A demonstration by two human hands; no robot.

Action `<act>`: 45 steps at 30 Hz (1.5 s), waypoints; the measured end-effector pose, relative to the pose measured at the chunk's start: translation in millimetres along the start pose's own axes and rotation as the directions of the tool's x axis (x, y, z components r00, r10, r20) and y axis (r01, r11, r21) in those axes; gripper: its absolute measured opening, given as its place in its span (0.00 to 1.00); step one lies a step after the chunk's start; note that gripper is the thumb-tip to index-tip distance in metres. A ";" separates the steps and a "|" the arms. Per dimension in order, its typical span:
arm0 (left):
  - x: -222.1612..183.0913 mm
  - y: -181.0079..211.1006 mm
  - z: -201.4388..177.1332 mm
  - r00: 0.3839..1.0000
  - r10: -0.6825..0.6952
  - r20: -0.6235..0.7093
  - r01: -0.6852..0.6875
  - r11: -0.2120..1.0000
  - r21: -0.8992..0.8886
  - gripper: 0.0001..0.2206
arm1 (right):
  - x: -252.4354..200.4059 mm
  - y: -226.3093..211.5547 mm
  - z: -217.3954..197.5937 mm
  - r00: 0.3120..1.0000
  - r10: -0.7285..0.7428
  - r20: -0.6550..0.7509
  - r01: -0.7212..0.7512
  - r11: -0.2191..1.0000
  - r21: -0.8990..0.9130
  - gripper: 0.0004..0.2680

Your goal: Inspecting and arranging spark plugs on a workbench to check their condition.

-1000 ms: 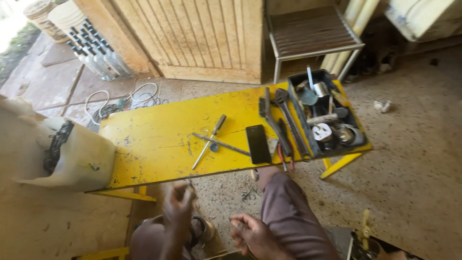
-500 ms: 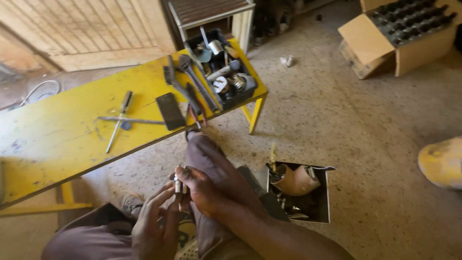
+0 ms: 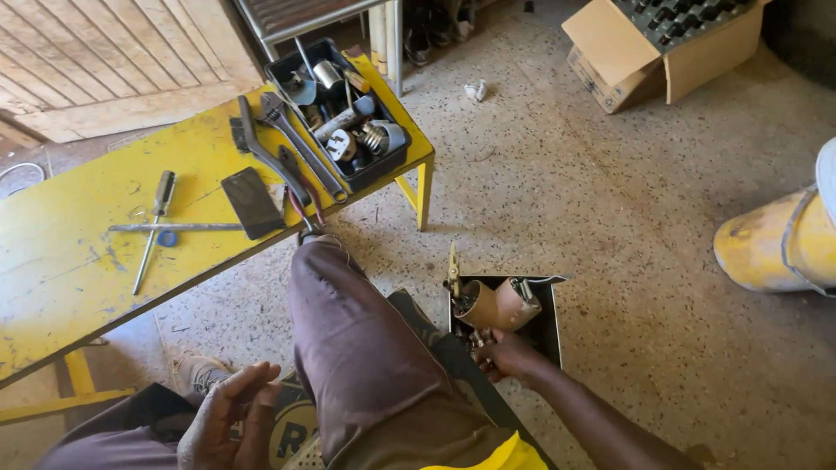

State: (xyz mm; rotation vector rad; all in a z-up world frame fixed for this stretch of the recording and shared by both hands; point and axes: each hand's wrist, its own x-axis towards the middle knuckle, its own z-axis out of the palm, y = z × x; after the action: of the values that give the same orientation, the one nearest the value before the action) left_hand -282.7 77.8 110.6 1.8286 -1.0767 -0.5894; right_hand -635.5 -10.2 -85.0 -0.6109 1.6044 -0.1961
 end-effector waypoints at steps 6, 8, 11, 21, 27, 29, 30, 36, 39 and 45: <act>11.3 28.0 4.8 0.995 0.005 0.096 -0.014 0.996 0.093 0.13 | 37.9 35.0 13.0 0.998 0.023 -0.065 -0.030 0.994 -0.104 0.16; 12.6 22.1 7.5 0.995 -0.006 0.100 -0.003 0.995 0.097 0.13 | 44.2 38.8 15.7 0.997 0.012 -0.077 -0.019 0.996 -0.090 0.16; 13.1 16.4 9.5 0.994 -0.012 0.104 0.001 0.994 0.106 0.13 | 53.9 38.9 21.8 0.995 -0.022 -0.096 0.015 0.997 -0.078 0.16; 9.2 5.5 15.1 0.993 -0.084 0.084 0.076 0.992 0.097 0.13 | 64.6 45.2 28.4 0.972 -0.160 -0.173 0.128 0.975 -0.184 0.18; 12.0 42.3 11.2 0.999 -0.053 0.012 0.051 0.993 0.110 0.11 | 74.6 65.4 24.4 0.903 -0.358 -0.236 0.301 0.921 -0.245 0.16; 12.9 29.7 10.1 0.999 -0.032 -0.012 0.032 0.996 0.085 0.10 | 28.4 30.8 24.6 0.914 -0.290 -0.282 0.249 0.953 -0.173 0.15; 14.5 23.7 9.2 1.000 -0.009 -0.019 0.010 0.998 0.063 0.10 | 5.3 13.1 25.2 0.921 -0.205 -0.332 0.187 0.979 -0.084 0.15; 12.9 20.7 -6.0 0.990 -0.132 -0.040 0.136 0.986 0.099 0.11 | -18.3 -23.1 30.5 0.819 -0.385 -0.425 0.435 0.900 0.025 0.11; 9.5 15.4 -13.8 0.995 -0.064 -0.076 0.071 0.993 0.094 0.10 | -34.2 -46.7 46.5 0.742 -0.463 -0.485 0.558 0.827 0.063 0.09; 8.6 -13.3 -35.0 0.988 -0.152 -0.036 0.154 0.986 0.062 0.12 | -71.8 -95.7 95.0 0.555 -0.758 -0.343 0.820 0.567 0.075 0.08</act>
State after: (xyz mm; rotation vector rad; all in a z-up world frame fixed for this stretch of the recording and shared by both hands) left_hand -246.4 89.3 116.0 1.9836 -0.9492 -0.6199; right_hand -517.5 -33.8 9.1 -1.1503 1.4149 -1.1946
